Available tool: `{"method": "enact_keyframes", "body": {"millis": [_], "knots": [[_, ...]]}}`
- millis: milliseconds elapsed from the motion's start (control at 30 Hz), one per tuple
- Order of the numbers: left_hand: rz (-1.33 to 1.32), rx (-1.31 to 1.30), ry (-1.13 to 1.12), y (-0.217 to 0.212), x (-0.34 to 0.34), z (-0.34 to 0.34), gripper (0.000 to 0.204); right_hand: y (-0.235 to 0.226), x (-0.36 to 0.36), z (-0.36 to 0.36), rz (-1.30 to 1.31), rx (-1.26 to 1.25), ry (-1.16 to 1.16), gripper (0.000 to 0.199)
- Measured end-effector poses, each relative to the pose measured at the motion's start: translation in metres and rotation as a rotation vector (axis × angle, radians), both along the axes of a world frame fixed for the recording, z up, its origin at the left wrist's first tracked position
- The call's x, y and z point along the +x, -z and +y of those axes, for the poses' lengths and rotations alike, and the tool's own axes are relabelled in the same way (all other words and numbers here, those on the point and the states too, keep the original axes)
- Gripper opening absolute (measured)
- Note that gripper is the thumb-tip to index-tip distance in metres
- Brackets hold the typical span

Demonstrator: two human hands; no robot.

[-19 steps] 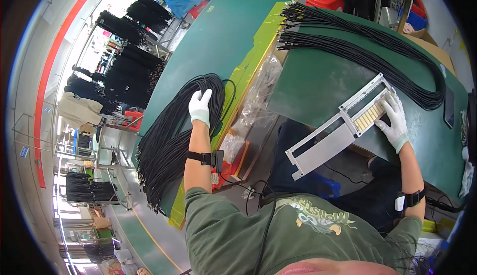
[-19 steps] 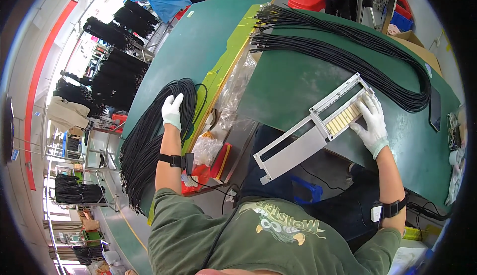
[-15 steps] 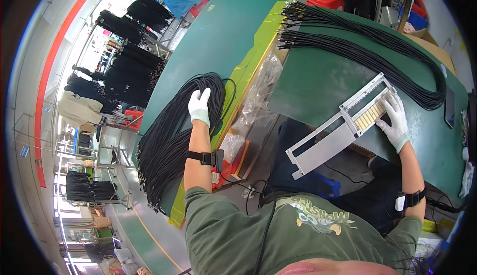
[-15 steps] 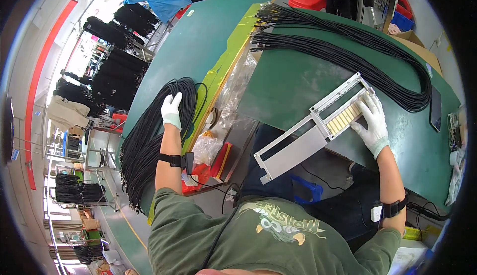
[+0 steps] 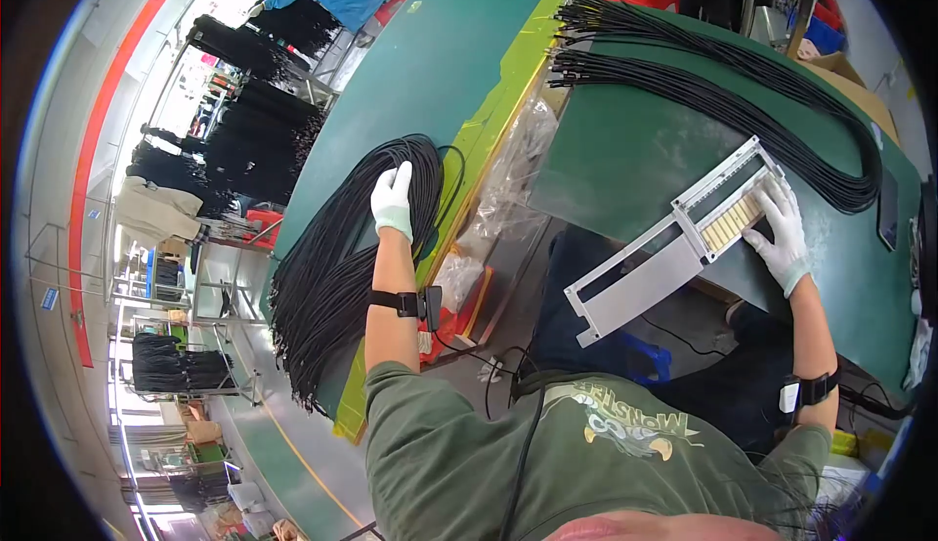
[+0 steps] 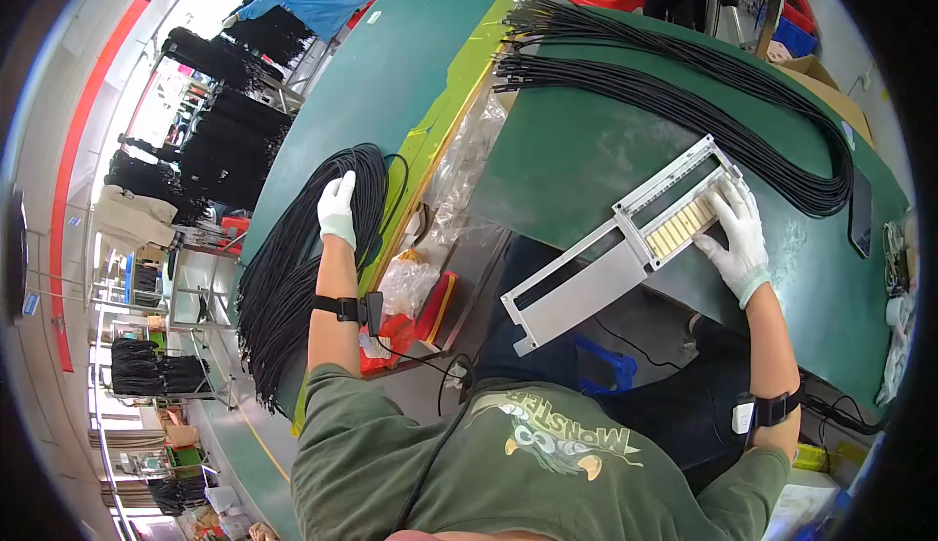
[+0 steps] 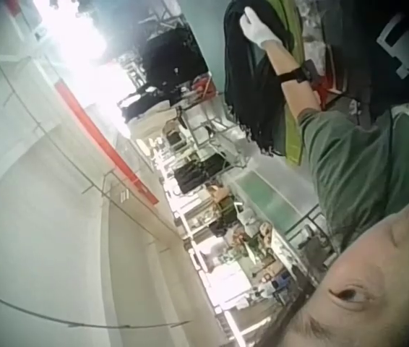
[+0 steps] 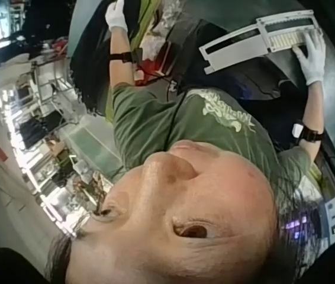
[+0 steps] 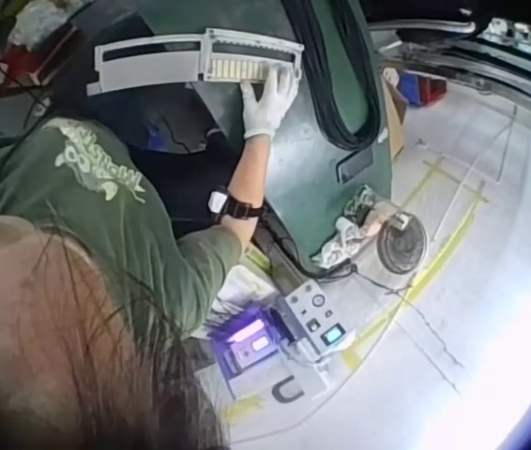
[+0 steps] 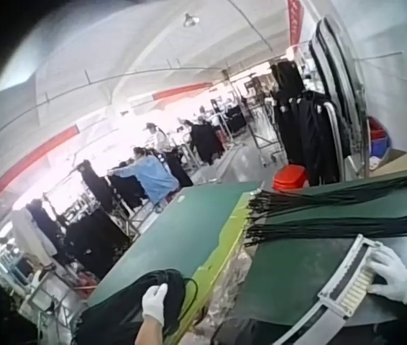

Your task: The person picks up a bundle of black cables, aligns their ends into the slots of a metal fixture, and places the fixture into a machine. After the process, the person removes the fixture from the machine and pulls the cables out.

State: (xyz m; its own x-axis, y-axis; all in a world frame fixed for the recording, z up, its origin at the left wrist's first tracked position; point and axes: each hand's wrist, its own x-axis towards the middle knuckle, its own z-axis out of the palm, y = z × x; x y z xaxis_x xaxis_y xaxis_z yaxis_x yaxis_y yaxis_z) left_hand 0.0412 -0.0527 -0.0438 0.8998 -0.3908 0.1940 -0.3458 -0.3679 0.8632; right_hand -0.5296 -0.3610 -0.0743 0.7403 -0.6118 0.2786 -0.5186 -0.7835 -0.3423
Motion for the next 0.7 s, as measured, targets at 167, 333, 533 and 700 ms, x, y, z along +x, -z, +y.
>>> {"method": "enact_keyframes", "body": {"millis": [167,333,533,700], "knots": [[0.058,-0.128,-0.023,0.007,0.015,0.008,0.034,-0.003,0.002,0.001,0.019,0.01,0.013,0.068],[0.02,-0.089,0.025,0.003,-0.002,-0.004,0.03,0.0,0.0,-0.001,0.022,0.004,0.011,0.069],[0.032,-0.009,0.132,-0.008,-0.011,-0.004,0.027,-0.001,0.001,0.0,0.014,-0.001,0.009,0.07],[-0.025,0.045,0.078,-0.005,0.0,0.005,0.026,-0.003,0.003,0.0,0.02,-0.003,0.006,0.07]]}}
